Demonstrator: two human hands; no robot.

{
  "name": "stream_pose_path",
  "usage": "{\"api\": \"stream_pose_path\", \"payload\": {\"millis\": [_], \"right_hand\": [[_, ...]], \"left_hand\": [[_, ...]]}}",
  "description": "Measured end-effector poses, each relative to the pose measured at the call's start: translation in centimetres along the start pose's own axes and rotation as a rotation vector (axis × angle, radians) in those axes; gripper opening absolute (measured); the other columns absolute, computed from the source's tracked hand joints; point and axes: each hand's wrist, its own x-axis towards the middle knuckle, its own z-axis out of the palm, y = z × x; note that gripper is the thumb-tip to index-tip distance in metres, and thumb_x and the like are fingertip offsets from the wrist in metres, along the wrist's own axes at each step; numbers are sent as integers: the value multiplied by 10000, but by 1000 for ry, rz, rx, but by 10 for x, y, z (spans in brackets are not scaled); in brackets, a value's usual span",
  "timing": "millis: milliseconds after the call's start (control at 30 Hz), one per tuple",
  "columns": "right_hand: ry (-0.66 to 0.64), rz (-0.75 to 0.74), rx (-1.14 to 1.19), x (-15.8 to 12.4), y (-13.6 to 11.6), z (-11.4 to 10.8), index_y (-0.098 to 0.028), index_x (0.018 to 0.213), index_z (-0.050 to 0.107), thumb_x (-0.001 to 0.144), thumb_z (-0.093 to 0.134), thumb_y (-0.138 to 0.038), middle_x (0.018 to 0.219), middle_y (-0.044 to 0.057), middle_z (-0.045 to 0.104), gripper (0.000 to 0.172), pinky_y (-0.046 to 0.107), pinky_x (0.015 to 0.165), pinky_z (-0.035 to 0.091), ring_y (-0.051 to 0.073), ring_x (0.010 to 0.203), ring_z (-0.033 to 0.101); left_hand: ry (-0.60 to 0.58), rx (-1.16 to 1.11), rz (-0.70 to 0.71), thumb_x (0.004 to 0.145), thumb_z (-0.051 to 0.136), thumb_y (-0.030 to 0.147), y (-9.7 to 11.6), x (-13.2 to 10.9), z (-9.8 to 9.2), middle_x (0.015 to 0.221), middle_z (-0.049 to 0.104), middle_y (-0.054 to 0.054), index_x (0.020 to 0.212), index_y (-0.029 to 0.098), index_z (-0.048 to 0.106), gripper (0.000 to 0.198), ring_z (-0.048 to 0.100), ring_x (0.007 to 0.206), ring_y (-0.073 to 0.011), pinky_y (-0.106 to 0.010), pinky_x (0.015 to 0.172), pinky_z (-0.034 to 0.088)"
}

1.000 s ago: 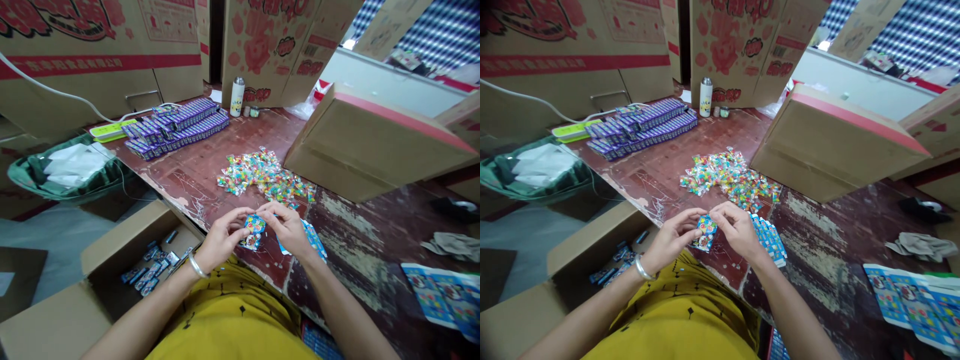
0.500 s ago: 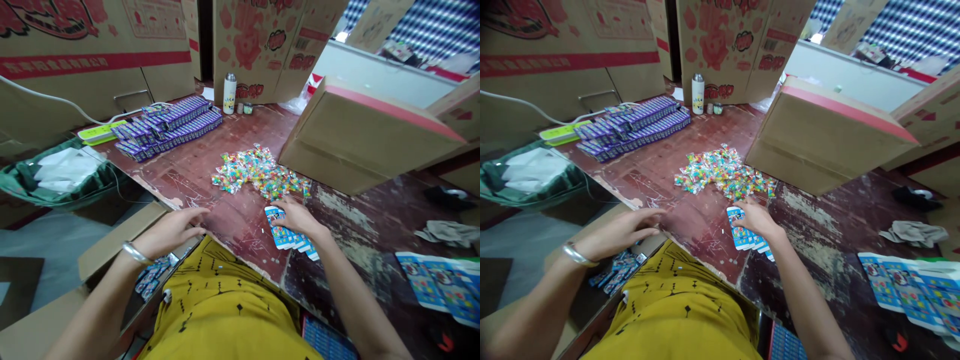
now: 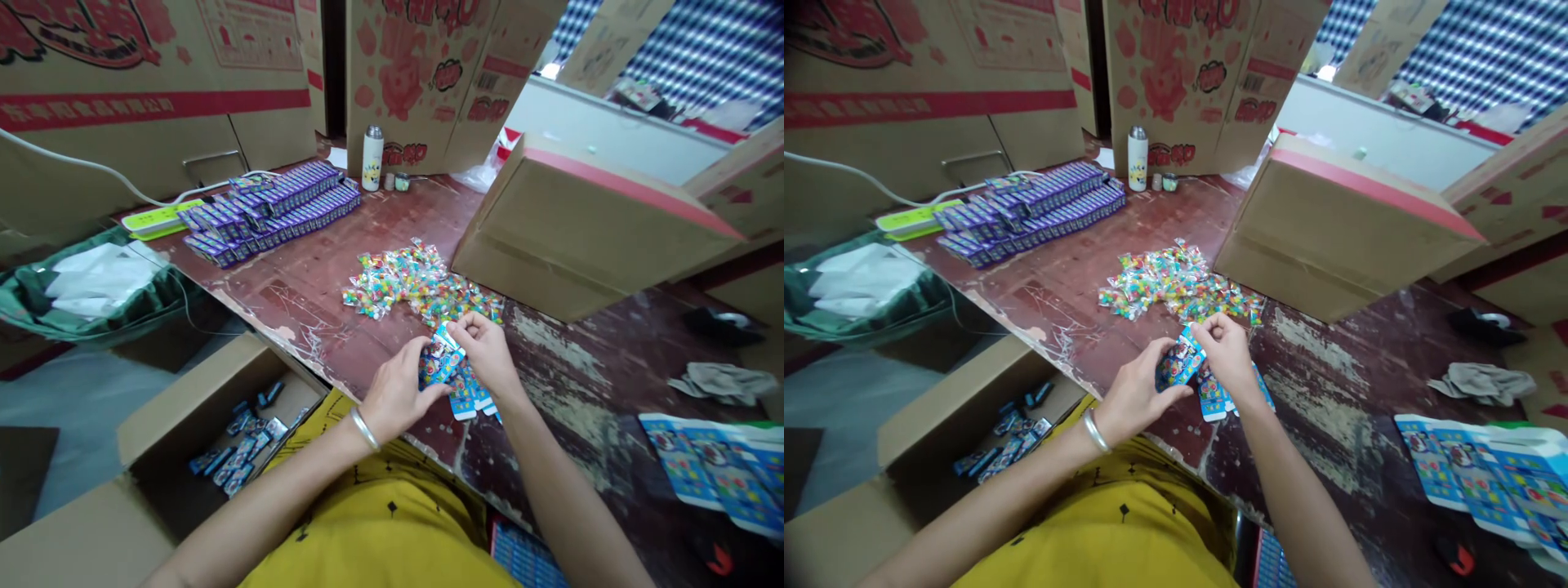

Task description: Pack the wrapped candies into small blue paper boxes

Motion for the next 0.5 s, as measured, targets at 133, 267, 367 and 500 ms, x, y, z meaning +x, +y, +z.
{"api": "stream_pose_path", "payload": {"millis": [133,267,367,500], "right_hand": [[-80,-41,156,-21,-9,13,-212,943,591,893,527,-472,609,-41,529,272,225,406,391,107,447,491],[-308,-121,97,-36,-18,15,-244,1178,549,866,604,-405,672,-41,576,355,230,485,423,108,513,527],[-436,-104,10,-35,-29,7,-235,982,573,773,723,-360,608,-70,559,286,212,476,389,92,488,501],[-584,-54,-165,-28,-40,-4,-197,718,581,762,725,-393,502,-67,513,247,201,423,327,82,434,459]], "left_hand": [[-119,-441,-60,795,688,318,-3,6,-15,1301,582,-124,1330,186,466,593,551,1184,-263,-406,1023,403],[-300,-866,-143,817,666,313,-10,5,-34,1253,620,-119,1300,177,544,517,593,1105,-233,-351,953,440],[-400,-912,-203,785,706,311,-13,-1,-41,1162,661,-96,1267,184,589,512,612,1005,-205,-299,859,460],[-440,-841,-210,803,691,328,-17,-5,-42,967,702,-72,1149,146,671,392,623,860,-174,-269,785,463]]}}
